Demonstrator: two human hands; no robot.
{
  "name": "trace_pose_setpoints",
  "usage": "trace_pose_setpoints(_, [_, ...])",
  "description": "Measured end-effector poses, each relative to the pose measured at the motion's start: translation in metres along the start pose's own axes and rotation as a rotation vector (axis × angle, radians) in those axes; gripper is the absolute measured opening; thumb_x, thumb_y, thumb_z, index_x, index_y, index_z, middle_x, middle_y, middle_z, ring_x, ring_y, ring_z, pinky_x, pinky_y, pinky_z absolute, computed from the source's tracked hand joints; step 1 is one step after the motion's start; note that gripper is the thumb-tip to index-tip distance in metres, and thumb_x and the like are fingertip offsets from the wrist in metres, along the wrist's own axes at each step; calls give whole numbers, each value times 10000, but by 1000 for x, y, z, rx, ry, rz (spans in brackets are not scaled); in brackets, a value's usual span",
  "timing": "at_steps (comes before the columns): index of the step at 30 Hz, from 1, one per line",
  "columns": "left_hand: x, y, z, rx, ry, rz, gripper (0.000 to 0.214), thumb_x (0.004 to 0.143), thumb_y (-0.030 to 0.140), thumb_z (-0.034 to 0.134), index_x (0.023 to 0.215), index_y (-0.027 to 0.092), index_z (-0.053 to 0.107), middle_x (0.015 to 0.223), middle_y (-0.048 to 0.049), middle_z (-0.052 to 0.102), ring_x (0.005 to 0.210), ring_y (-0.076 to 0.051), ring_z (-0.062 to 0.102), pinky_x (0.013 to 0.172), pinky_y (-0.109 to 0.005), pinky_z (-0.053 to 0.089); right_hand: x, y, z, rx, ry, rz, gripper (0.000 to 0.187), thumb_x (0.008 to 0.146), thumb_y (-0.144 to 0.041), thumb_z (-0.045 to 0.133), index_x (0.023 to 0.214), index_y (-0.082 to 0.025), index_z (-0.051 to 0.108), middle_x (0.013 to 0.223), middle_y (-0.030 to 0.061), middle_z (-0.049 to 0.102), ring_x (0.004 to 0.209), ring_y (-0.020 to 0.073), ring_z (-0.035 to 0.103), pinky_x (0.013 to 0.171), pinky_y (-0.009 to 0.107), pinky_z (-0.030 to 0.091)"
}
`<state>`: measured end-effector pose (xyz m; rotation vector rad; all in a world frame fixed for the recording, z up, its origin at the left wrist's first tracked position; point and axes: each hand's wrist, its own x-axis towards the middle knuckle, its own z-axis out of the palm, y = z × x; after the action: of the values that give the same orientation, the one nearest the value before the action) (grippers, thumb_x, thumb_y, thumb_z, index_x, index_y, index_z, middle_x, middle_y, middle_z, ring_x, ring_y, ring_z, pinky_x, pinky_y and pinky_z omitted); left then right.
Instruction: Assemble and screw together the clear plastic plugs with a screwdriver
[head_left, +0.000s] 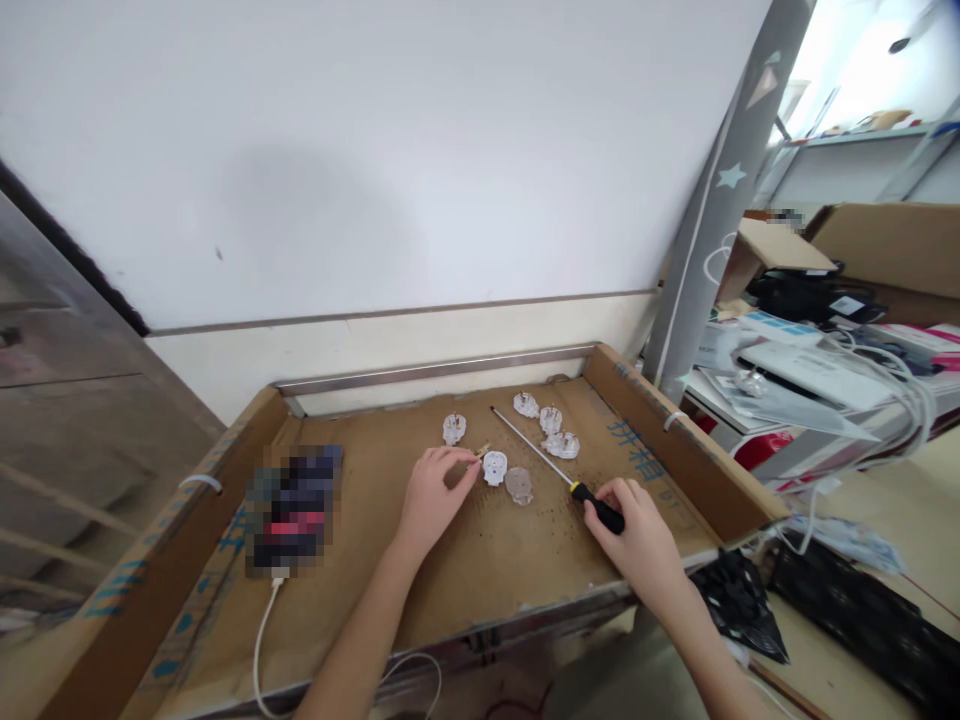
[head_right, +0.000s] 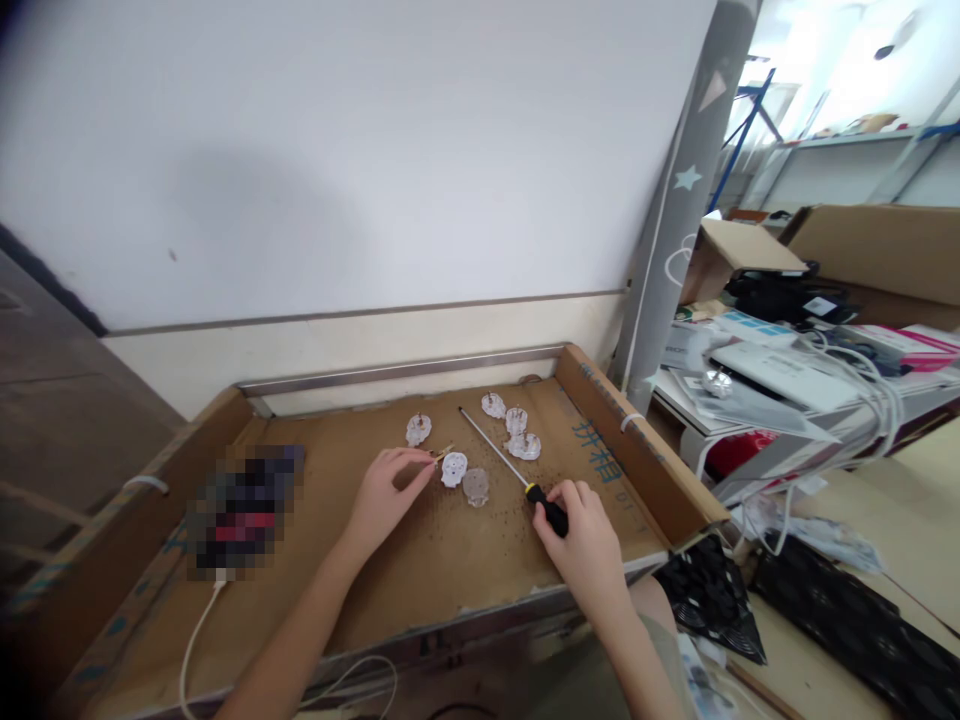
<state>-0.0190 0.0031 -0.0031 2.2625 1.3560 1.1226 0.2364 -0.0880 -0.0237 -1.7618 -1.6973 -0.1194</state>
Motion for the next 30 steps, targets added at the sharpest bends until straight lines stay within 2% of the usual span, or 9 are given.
trace_pose_setpoints(3, [3, 12, 8, -180, 34, -25, 106, 819, 289, 563, 839, 223, 644, 903, -21, 664, 918, -188, 562, 868, -351, 419, 12, -7, -6, -21, -60, -104, 96, 773, -282, 535, 790, -188, 523, 760, 20, 525, 739, 148, 503, 668, 263, 371])
trace_pose_setpoints(7, [13, 38, 24, -358, -154, -59, 139, 817, 306, 561, 850, 212, 658, 872, -19, 668, 857, -176, 585, 823, -320, 437, 28, -30, -12, -9, -72, -232, 236, 827, -275, 476, 1050, -239, 546, 953, 45, 555, 881, 162, 524, 768, 292, 385])
trace_pose_setpoints(12, [27, 61, 42, -606, -363, -101, 185, 838, 314, 520, 871, 176, 638, 844, -27, 671, 792, -163, 608, 750, -279, 466, 37, -43, -9, 20, -47, -294, 232, 868, -260, 422, 1043, -243, 574, 948, 45, 569, 887, 145, 532, 786, 283, 405])
trace_pose_setpoints(15, [27, 62, 45, -643, -401, -122, 176, 838, 300, 515, 885, 172, 626, 845, -30, 665, 779, -158, 602, 732, -272, 467, 38, -39, -6, 37, -53, -310, 222, 864, -245, 428, 1008, -223, 596, 923, 55, 576, 866, 142, 544, 780, 279, 425])
trace_pose_setpoints(20, [21, 56, 37, -658, -409, -214, 253, 830, 321, 525, 1038, 182, 564, 765, -15, 645, 705, -147, 595, 672, -268, 473, 38, -35, -5, 81, -97, -331, 212, 851, -244, 451, 1005, -231, 596, 927, 52, 576, 862, 140, 554, 767, 266, 448])
trace_pose_setpoints(30, [21, 48, 31, -636, -416, -219, 235, 818, 289, 524, 1033, 202, 564, 706, 15, 627, 694, -139, 597, 658, -253, 460, 45, -39, -5, 115, -192, -346, 195, 864, -263, 437, 983, -245, 590, 957, 31, 563, 861, 124, 546, 783, 257, 443])
